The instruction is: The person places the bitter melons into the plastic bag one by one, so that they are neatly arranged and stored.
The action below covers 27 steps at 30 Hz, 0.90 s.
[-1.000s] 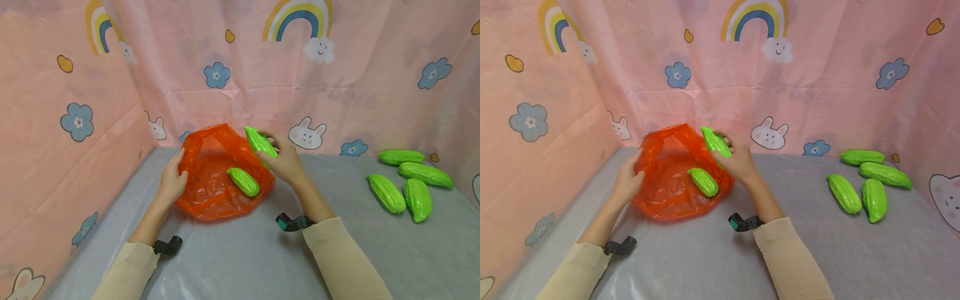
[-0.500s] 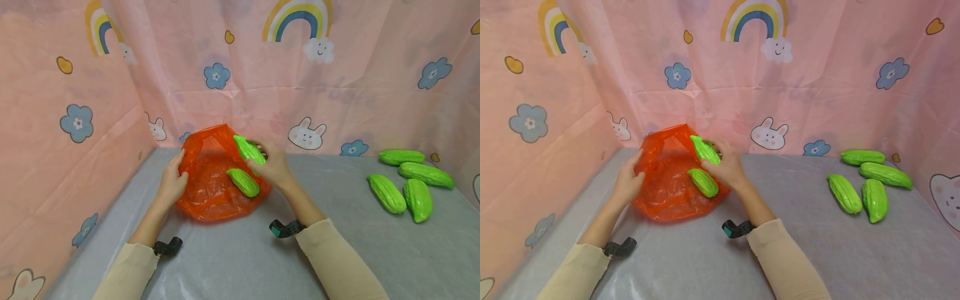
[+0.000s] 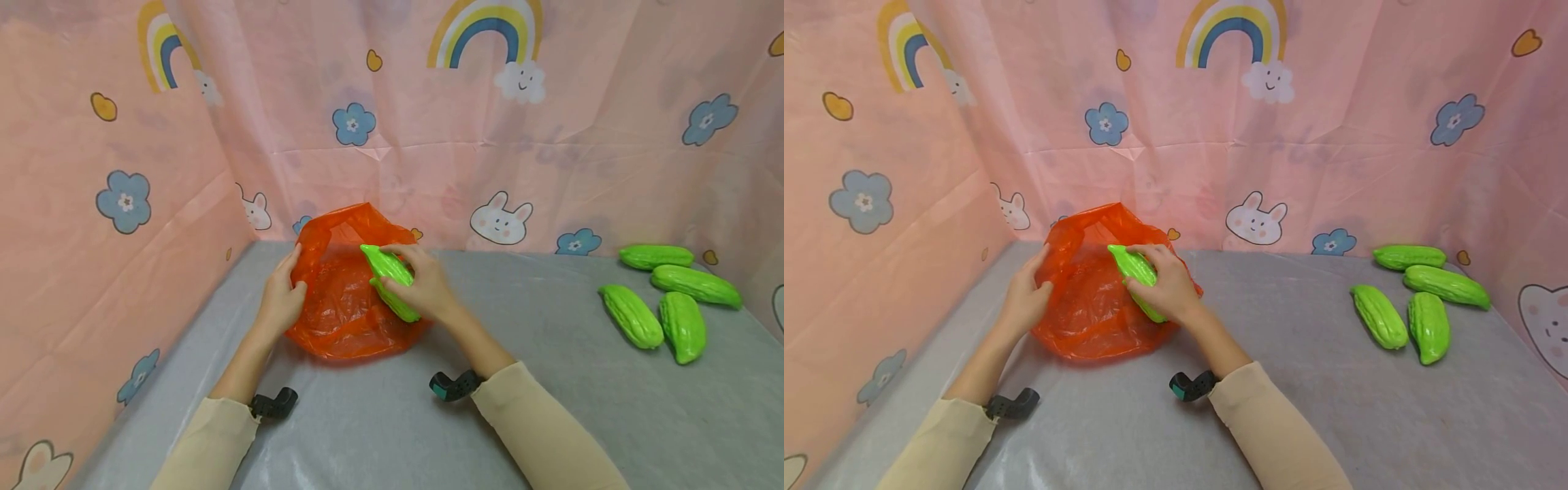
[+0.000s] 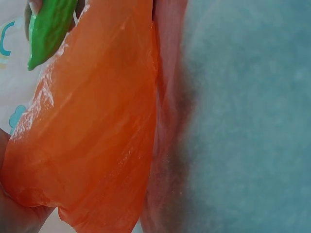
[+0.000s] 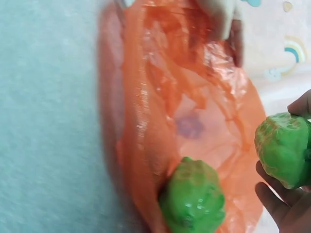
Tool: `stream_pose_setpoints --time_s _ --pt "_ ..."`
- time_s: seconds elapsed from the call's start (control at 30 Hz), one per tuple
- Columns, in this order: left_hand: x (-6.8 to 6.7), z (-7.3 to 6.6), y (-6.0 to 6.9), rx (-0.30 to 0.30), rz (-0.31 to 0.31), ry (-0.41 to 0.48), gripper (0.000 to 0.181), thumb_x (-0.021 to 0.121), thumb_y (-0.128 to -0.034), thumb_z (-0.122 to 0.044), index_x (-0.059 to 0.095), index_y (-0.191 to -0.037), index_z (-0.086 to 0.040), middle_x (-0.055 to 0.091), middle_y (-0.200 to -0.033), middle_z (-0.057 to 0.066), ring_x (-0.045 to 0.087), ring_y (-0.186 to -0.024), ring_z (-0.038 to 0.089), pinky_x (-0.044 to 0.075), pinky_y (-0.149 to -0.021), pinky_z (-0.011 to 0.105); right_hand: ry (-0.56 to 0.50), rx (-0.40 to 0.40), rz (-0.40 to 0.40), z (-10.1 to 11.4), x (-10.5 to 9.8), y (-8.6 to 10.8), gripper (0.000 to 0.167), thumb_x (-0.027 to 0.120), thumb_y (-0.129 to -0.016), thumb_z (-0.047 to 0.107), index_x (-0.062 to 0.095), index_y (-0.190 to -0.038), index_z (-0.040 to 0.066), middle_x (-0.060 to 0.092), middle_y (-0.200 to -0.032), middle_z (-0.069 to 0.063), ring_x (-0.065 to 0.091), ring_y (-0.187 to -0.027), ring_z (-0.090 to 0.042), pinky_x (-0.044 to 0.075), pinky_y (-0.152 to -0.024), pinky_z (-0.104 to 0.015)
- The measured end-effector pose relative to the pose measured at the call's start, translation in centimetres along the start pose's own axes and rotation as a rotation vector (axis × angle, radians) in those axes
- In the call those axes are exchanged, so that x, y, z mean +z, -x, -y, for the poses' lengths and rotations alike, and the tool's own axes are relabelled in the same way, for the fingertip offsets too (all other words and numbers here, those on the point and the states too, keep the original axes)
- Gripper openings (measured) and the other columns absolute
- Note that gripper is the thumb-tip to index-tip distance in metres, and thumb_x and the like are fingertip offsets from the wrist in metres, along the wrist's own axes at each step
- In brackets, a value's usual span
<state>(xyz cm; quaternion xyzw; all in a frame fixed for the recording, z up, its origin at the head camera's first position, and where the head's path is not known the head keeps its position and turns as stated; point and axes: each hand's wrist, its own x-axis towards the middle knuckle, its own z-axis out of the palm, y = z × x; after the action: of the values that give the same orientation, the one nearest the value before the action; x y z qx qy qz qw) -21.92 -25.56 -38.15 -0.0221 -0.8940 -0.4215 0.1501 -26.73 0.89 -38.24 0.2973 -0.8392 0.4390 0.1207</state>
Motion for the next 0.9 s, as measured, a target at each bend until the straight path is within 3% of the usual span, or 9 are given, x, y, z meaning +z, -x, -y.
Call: stream_pose_setpoints --time_s 0.47,0.9 --pt "0.0 0.0 0.0 -0.010 0.002 -0.008 0.068 0.043 -0.0957 0.003 0.026 -0.161 -0.008 0.029 -0.166 0.016 0.028 -0.154 0.034 0.031 -0.123 0.052 0.050 0.051 0.083 0.0 2.3 0.9 0.048 0.068 -0.086 0.028 0.064 -0.133 0.023 0.062 -0.126 -0.006 0.058 -0.095 -0.021 0.051 -0.074 -0.029" --pt "0.0 -0.1 0.1 -0.013 0.004 -0.002 0.067 0.043 -0.0962 0.001 0.026 -0.161 -0.008 0.029 -0.166 0.016 0.030 -0.153 0.035 0.033 -0.121 0.054 0.198 0.022 0.082 -0.7 3.6 1.5 0.046 0.068 -0.085 0.035 0.067 -0.131 0.024 0.066 -0.130 -0.003 0.058 -0.109 -0.022 0.052 -0.086 -0.038"
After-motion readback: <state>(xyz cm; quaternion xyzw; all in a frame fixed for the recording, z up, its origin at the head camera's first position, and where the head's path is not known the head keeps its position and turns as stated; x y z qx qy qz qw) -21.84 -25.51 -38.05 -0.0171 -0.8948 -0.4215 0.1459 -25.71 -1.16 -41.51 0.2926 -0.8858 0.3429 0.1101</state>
